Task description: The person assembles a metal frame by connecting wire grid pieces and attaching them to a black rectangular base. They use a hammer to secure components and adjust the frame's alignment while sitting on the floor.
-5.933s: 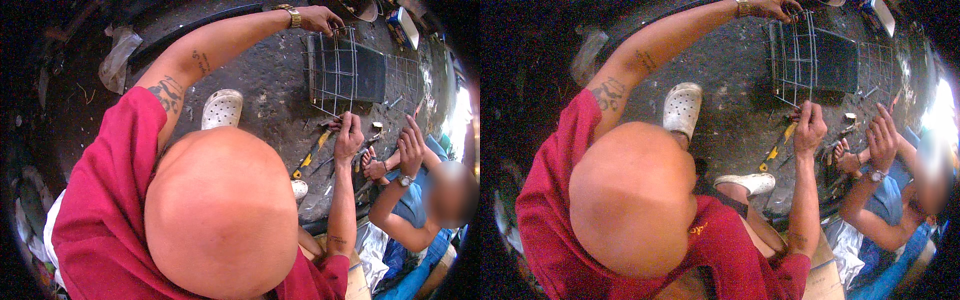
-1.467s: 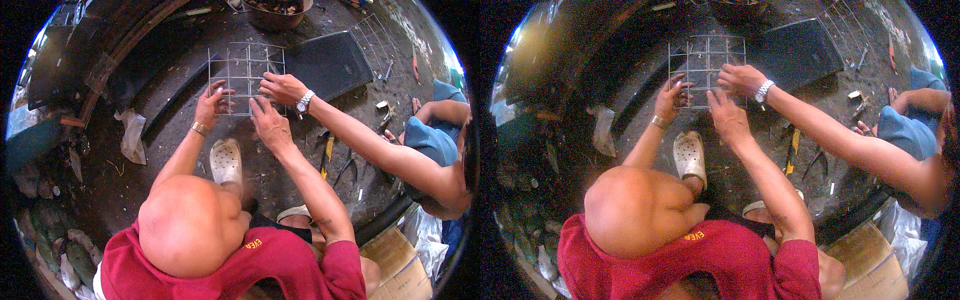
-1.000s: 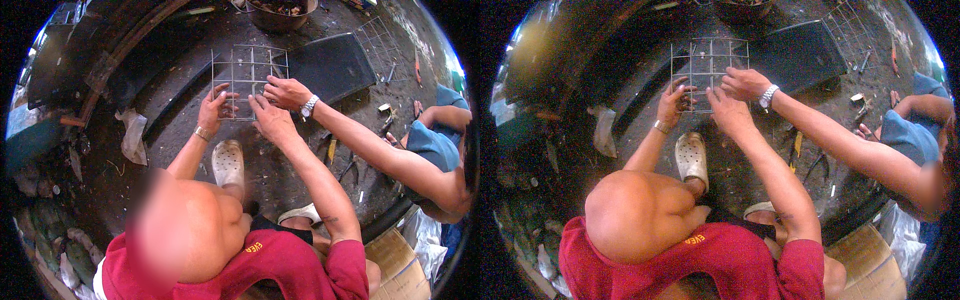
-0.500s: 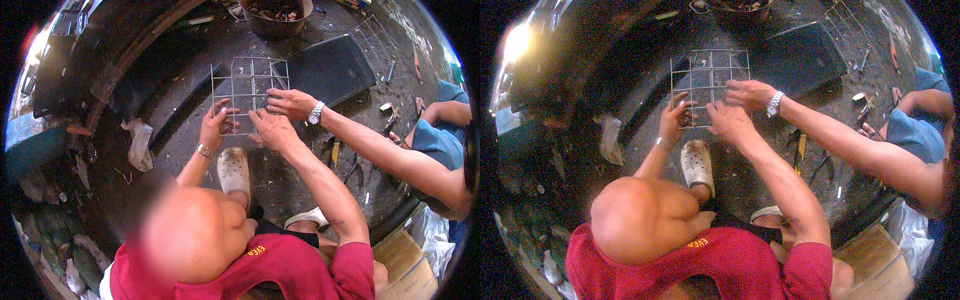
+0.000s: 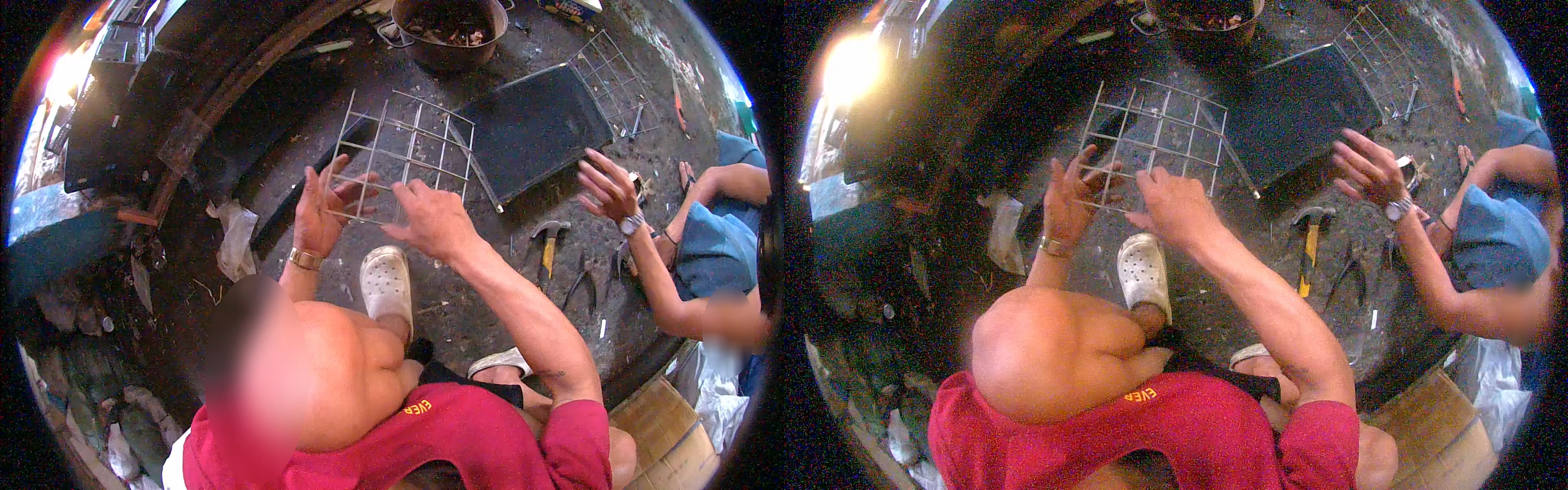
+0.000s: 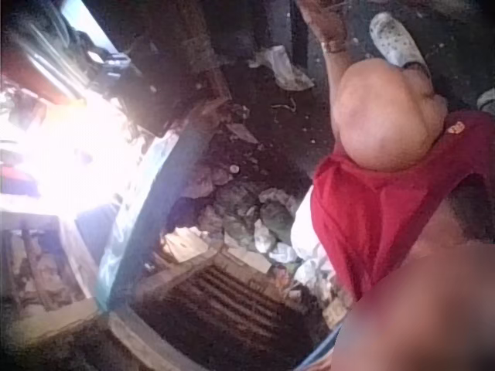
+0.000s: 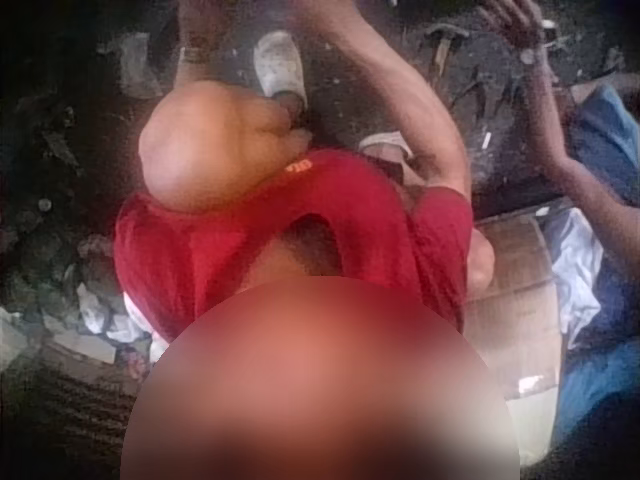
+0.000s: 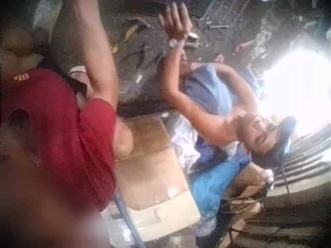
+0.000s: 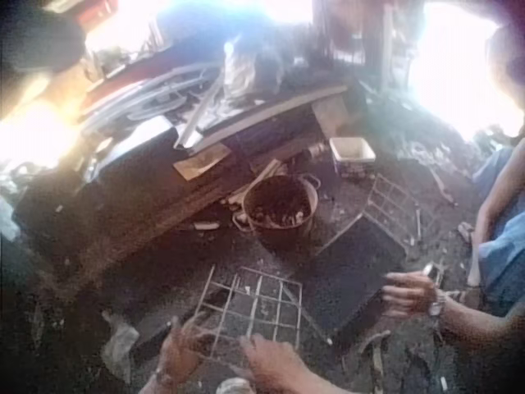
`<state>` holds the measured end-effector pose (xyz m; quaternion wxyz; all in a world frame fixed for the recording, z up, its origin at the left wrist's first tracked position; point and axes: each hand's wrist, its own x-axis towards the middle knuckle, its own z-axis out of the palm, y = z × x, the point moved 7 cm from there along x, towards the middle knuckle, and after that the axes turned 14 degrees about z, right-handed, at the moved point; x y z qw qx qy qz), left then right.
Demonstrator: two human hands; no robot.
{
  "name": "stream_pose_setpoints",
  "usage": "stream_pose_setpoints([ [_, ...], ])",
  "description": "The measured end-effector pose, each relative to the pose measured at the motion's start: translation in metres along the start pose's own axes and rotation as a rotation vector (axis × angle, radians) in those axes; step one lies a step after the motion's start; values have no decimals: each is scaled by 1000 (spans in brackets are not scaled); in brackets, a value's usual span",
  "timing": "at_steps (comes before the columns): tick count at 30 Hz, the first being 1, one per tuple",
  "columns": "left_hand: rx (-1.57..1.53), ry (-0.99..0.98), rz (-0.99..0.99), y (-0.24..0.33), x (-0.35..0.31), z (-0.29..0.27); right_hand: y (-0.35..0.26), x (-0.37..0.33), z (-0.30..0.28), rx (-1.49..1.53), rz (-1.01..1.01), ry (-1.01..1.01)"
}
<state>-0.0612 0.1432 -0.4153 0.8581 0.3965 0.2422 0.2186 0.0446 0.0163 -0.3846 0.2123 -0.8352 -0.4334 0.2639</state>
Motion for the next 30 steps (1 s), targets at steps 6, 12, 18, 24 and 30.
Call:
stream_pose_setpoints([
  [6,-166,56,122,9,13,1,-13,16,-51,357,110,110],
  [12,-3,264,42,-17,10,-32,45,29,-95,1142,377,-441],
  [18,-26,375,-34,-56,7,-40,122,31,-106,1145,692,-480],
  [24,-60,323,-79,-84,6,-24,149,45,-89,1108,710,-547],
  [30,-156,290,-102,-95,10,-18,157,50,-86,1034,749,-505],
])
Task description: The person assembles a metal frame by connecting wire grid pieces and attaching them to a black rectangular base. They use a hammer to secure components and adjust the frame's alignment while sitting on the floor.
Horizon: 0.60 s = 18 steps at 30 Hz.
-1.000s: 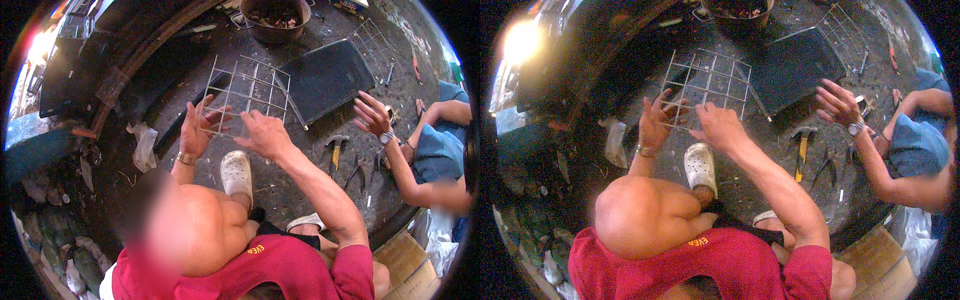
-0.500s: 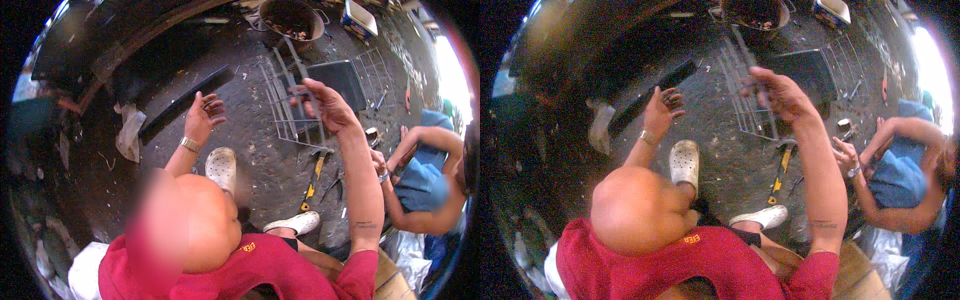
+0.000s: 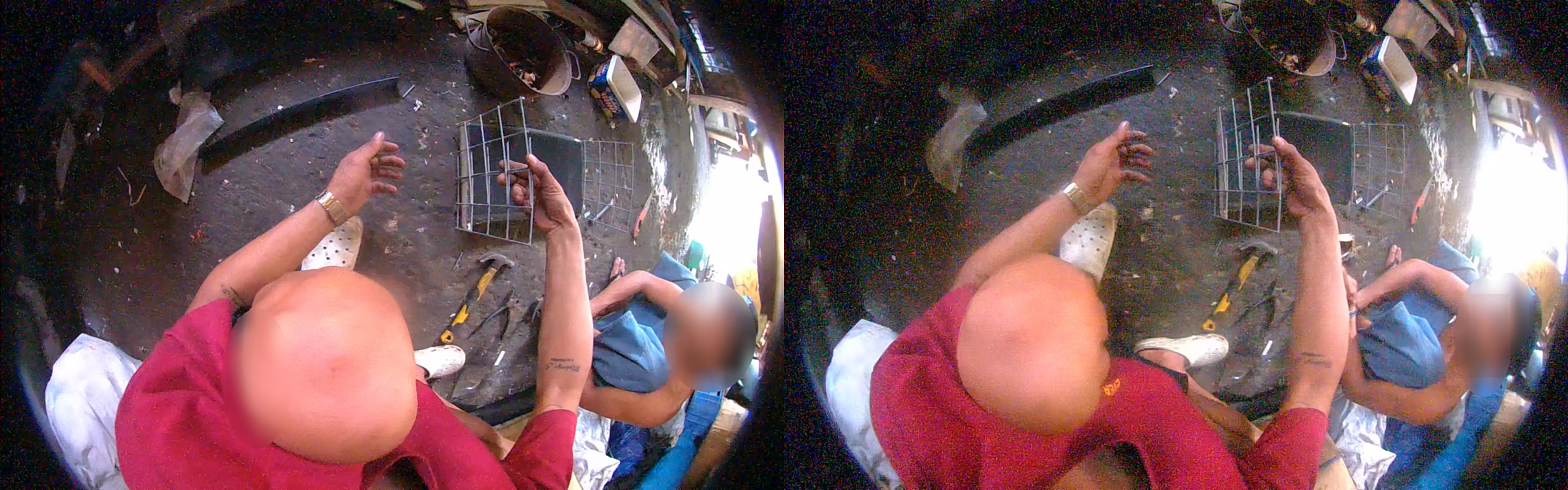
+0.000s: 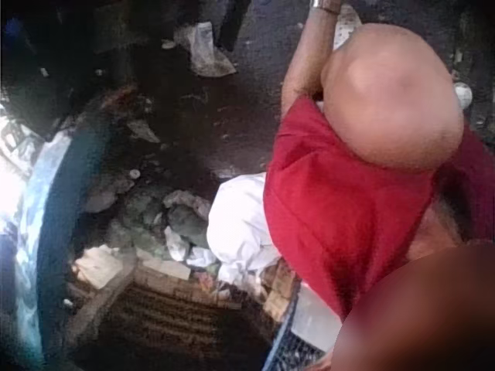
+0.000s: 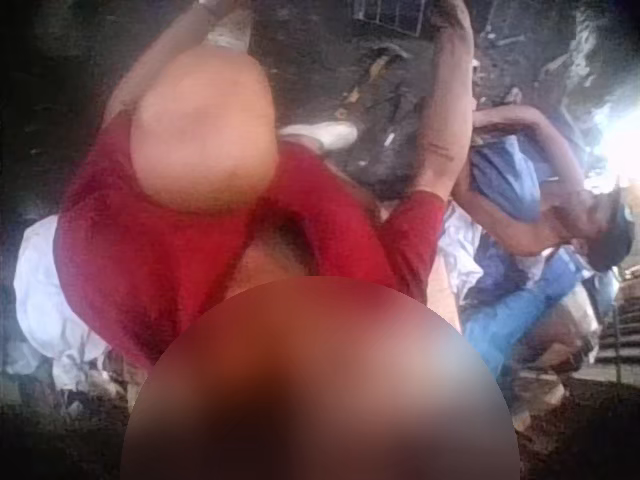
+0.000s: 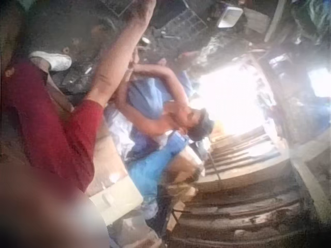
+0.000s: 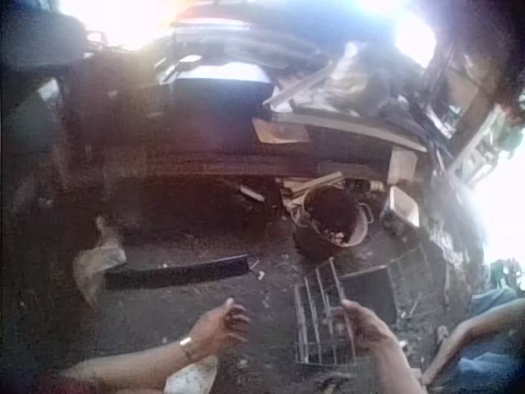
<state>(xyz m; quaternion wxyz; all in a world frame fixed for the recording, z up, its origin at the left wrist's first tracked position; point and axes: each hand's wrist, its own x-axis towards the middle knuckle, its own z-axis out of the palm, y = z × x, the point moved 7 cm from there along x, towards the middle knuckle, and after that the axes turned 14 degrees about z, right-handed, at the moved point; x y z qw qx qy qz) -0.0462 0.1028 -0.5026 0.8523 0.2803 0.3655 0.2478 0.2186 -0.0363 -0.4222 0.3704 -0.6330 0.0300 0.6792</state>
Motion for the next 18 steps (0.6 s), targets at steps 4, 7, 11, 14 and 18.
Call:
stream_pose_setpoints([
  [4,13,3,11,1,3,-2,4,-4,1,18,-19,20],
  [7,31,7,12,2,2,-3,6,-5,4,23,-36,-3],
  [11,45,3,1,1,0,-2,5,-7,9,-22,-33,-25],
  [14,39,6,-16,0,-1,-2,2,-8,15,-25,-31,-42],
  [18,45,-11,-1,0,-2,-2,-3,-10,14,-41,-19,18],
])
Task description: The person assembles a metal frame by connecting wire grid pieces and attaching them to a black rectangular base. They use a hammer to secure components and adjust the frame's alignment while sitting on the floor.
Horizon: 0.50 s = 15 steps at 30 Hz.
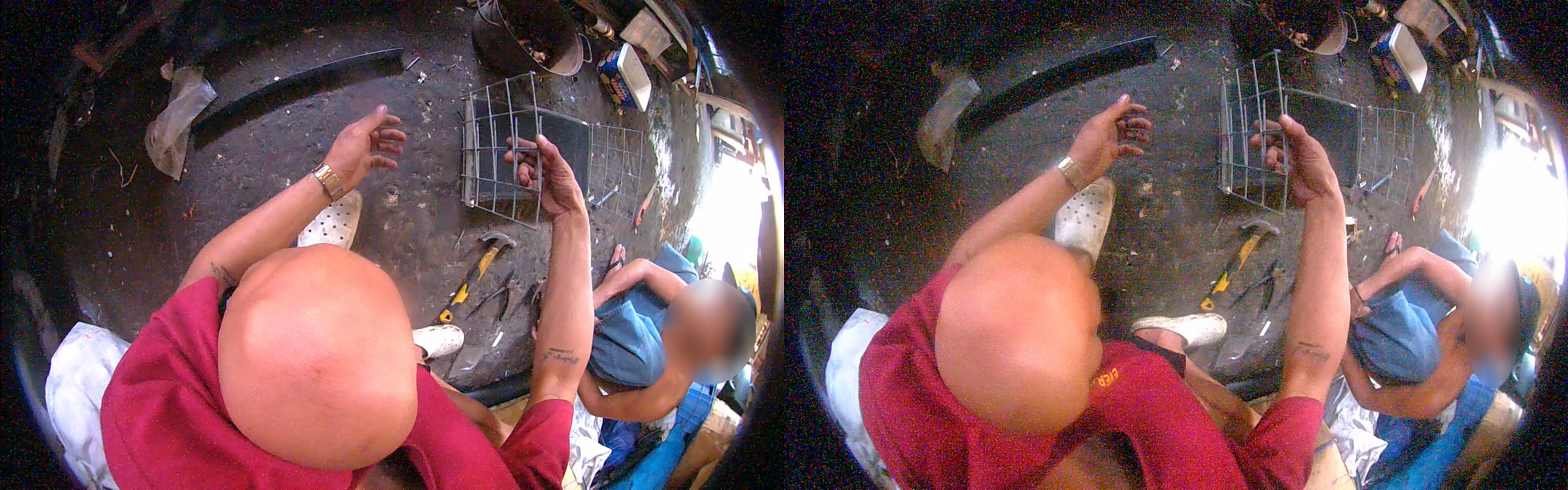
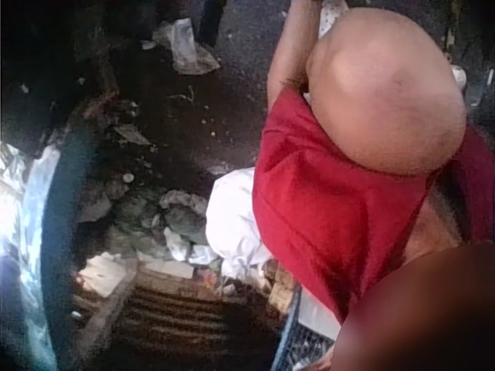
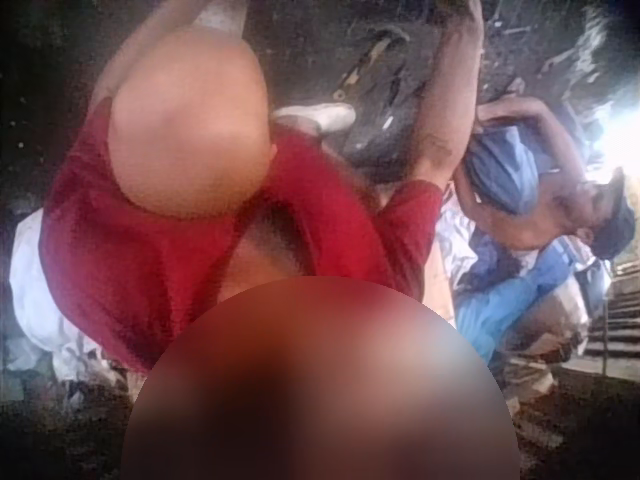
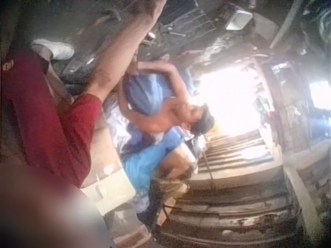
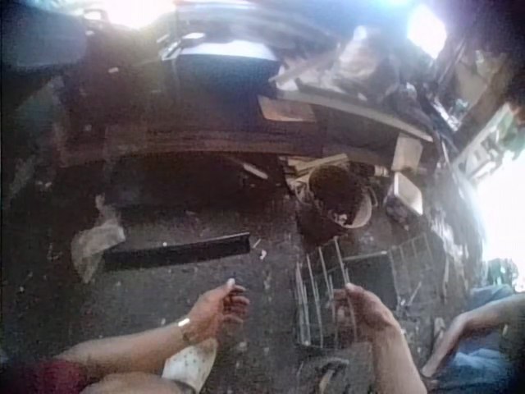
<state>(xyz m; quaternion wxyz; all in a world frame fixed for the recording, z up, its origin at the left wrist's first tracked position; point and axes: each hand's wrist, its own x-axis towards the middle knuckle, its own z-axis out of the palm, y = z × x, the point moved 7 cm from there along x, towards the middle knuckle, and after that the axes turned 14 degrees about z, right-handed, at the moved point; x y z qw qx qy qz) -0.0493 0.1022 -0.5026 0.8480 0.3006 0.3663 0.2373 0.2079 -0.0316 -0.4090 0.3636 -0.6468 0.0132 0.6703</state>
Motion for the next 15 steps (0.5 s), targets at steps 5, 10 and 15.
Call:
stream_pose_setpoints([
  [5,12,-14,-13,-3,-1,1,-3,3,0,-36,-24,-48],
  [10,39,-36,-31,-6,-1,7,5,9,-9,12,-29,-45],
  [15,160,-92,-27,-15,6,22,5,8,-7,8,-60,-100],
])
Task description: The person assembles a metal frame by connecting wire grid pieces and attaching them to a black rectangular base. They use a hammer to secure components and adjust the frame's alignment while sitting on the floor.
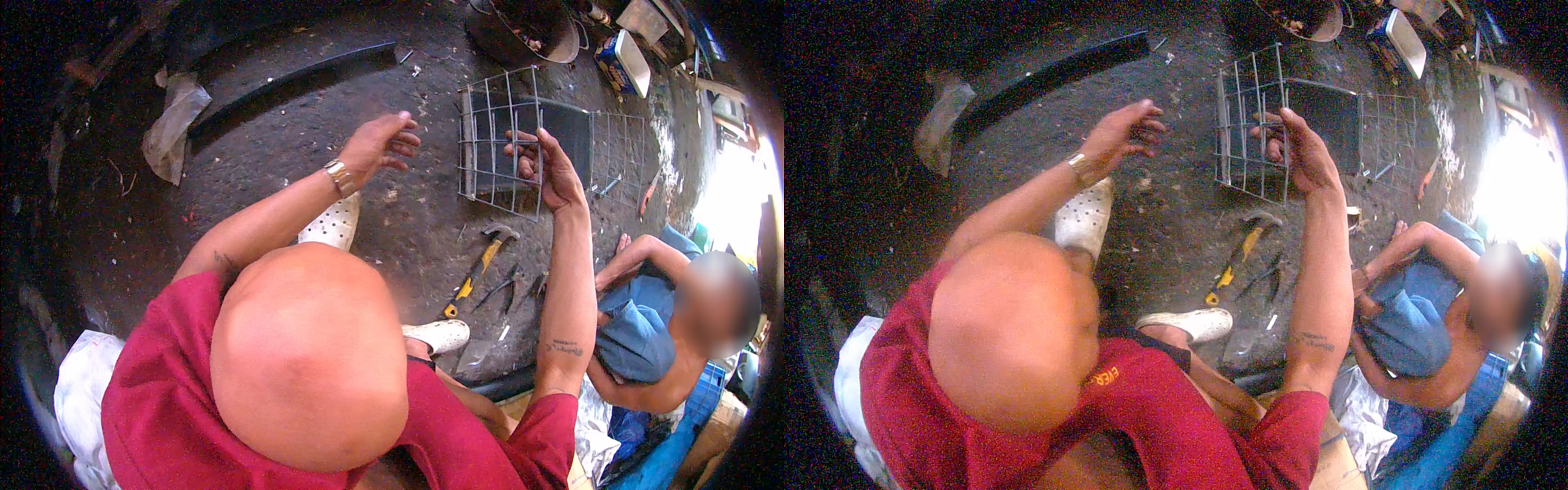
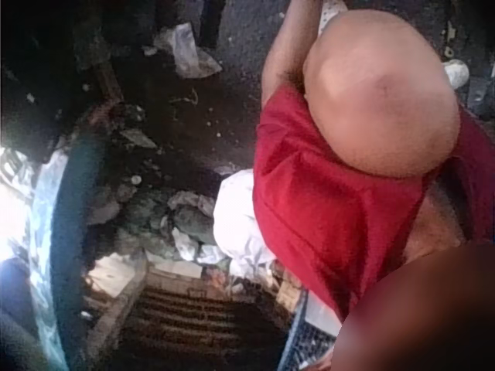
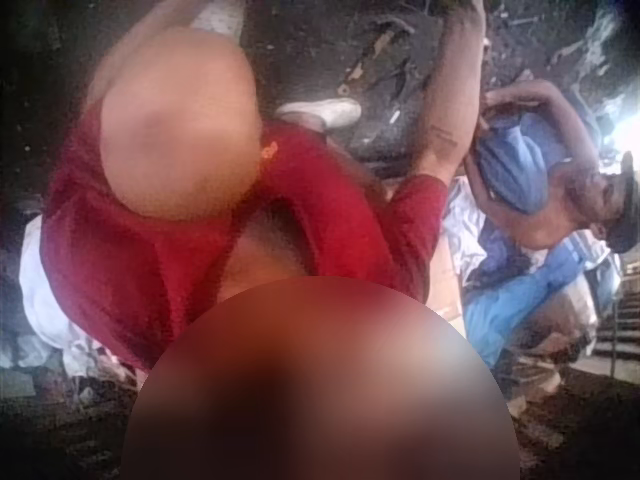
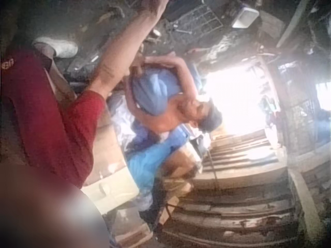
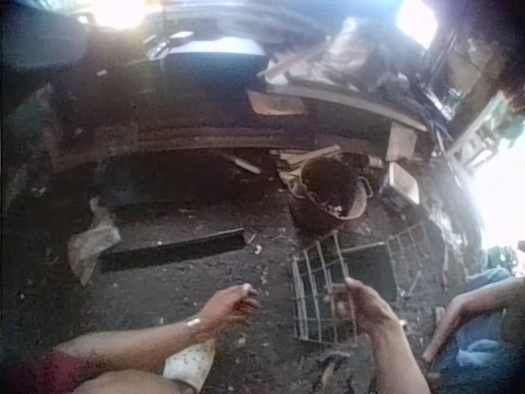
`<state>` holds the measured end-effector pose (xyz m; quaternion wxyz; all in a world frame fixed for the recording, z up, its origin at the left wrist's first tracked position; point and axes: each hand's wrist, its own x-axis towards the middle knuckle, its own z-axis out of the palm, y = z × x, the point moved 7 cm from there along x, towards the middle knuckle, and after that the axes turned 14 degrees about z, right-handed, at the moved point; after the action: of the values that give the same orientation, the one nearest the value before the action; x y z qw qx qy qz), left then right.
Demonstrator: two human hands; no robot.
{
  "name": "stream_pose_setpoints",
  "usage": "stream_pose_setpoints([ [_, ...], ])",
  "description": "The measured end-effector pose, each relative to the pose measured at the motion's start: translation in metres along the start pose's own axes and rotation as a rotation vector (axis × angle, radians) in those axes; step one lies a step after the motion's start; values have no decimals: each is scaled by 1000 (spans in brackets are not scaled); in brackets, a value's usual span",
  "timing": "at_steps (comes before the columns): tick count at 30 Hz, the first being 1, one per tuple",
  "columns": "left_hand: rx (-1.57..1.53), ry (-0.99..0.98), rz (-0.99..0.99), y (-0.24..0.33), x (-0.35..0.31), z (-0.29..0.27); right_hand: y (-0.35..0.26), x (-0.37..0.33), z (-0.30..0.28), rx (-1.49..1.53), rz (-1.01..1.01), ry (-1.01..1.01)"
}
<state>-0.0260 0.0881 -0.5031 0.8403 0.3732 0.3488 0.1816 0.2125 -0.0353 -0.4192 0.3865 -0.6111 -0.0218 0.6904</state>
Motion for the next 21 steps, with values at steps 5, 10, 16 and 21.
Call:
stream_pose_setpoints([
  [5,751,-328,457,10,30,52,2,-4,3,52,0,18],
  [10,832,-301,452,-9,63,92,5,-8,3,61,15,53],
  [16,-29,-292,1,-51,85,113,4,-6,4,49,28,20],
  [21,-90,-338,-51,-54,88,113,1,-10,13,36,29,-126],
])
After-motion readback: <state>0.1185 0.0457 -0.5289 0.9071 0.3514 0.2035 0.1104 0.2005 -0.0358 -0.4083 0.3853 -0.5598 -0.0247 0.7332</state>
